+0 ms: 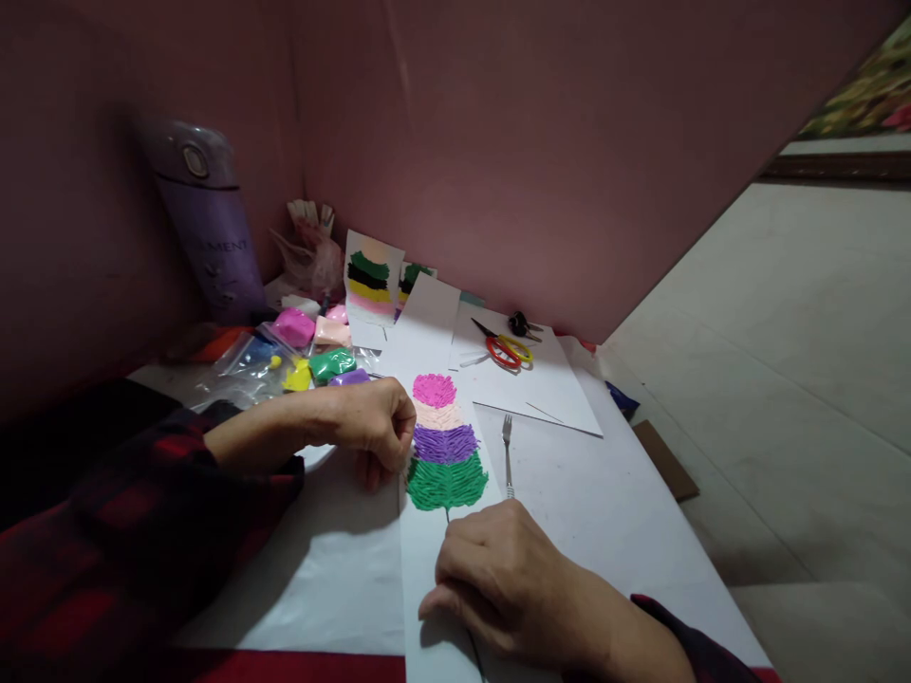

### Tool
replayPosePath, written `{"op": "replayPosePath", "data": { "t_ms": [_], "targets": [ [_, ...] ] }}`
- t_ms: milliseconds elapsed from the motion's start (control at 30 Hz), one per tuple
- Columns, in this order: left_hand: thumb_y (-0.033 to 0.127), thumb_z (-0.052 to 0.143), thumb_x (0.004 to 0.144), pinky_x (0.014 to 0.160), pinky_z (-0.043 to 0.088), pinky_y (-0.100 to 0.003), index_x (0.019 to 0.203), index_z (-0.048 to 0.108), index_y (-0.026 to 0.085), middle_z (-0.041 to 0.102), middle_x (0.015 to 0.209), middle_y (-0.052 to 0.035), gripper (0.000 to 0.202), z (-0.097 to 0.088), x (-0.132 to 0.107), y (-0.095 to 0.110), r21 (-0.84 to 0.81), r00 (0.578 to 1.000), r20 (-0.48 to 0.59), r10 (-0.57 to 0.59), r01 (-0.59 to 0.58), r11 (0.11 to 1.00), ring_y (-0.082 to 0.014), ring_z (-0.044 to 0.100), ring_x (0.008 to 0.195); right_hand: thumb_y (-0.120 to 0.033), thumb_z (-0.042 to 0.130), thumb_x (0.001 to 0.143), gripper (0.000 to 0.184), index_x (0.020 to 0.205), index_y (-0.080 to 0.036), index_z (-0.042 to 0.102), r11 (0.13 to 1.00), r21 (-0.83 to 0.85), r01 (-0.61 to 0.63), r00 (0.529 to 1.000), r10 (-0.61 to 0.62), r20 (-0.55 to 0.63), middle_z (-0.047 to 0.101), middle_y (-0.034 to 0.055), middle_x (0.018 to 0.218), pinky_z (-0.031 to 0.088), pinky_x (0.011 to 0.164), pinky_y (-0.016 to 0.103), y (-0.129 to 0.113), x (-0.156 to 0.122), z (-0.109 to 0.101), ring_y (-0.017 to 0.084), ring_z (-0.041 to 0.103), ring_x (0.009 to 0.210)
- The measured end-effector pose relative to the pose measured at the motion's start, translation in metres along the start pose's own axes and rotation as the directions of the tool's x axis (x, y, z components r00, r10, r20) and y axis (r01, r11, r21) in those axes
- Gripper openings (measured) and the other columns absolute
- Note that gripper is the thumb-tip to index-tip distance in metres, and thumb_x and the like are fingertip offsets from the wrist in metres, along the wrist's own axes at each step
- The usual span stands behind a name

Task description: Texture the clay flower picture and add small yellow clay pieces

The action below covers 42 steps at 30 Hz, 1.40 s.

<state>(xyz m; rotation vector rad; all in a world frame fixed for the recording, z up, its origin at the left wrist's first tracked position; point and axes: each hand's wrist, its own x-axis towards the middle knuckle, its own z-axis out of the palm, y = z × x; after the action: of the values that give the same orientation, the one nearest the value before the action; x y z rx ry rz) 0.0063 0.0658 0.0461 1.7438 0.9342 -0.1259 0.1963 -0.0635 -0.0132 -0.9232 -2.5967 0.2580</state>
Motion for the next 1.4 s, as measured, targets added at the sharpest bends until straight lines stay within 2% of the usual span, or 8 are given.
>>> {"op": "replayPosePath", "data": {
  "t_ms": [167, 433, 700, 1400],
  "targets": [
    [0.014, 0.059, 0.052, 0.047, 0.046, -0.023, 0.056, 0.057, 0.017, 0.060, 0.049, 0.0023, 0.005, -0.0005, 0.0003, -0.0002, -0.025, 0.999, 0.015, 0.028, -0.028, 0.999, -0.0140, 0.059, 0.047, -0.043, 0.038, 0.100, 0.045, 0.067, -0.018, 0.056, 1.000, 0.023, -0.001, 1.000, 0.002, -0.019, 0.056, -0.0014, 0.057, 0.028, 0.047, 0.026, 0.0006, -0.0002, 0.0011, 0.011, 0.045, 0.050],
    [0.015, 0.058, 0.053, 0.047, 0.046, -0.023, 0.055, 0.056, 0.017, 0.059, 0.047, 0.0033, 0.004, -0.0002, 0.0009, -0.0012, -0.025, 1.000, 0.008, 0.024, -0.024, 0.999, -0.0139, 0.059, 0.047, -0.041, 0.038, 0.100, 0.045, 0.068, -0.017, 0.057, 1.000, 0.019, -0.008, 1.000, 0.008, 0.004, 0.057, -0.0007, 0.058, 0.029, 0.047, 0.026, -0.0010, 0.0003, -0.0009, 0.011, 0.046, 0.050],
    [0.015, 0.057, 0.053, 0.050, 0.049, -0.027, 0.059, 0.058, 0.017, 0.060, 0.050, 0.0002, 0.007, -0.0001, 0.0023, -0.0017, 0.044, 1.000, 0.003, 0.005, -0.005, 0.999, -0.0170, 0.060, 0.050, -0.041, 0.037, 0.100, 0.044, 0.068, -0.018, 0.056, 1.000, 0.020, -0.001, 1.000, 0.001, -0.009, 0.056, -0.0008, 0.058, 0.028, 0.048, 0.026, -0.0010, 0.0003, -0.0002, 0.011, 0.045, 0.050],
    [0.016, 0.055, 0.050, 0.042, 0.046, -0.024, 0.059, 0.055, 0.017, 0.058, 0.046, 0.0015, 0.009, -0.0022, 0.0008, 0.0000, 0.134, 0.999, -0.032, -0.028, 0.032, 0.990, -0.0156, 0.057, 0.044, -0.040, 0.041, 0.099, 0.042, 0.067, -0.018, 0.056, 0.999, 0.039, -0.011, 1.000, 0.011, 0.004, 0.056, -0.0008, 0.059, 0.029, 0.049, 0.026, 0.0004, -0.0010, -0.0005, 0.011, 0.044, 0.052]
  ]
}}
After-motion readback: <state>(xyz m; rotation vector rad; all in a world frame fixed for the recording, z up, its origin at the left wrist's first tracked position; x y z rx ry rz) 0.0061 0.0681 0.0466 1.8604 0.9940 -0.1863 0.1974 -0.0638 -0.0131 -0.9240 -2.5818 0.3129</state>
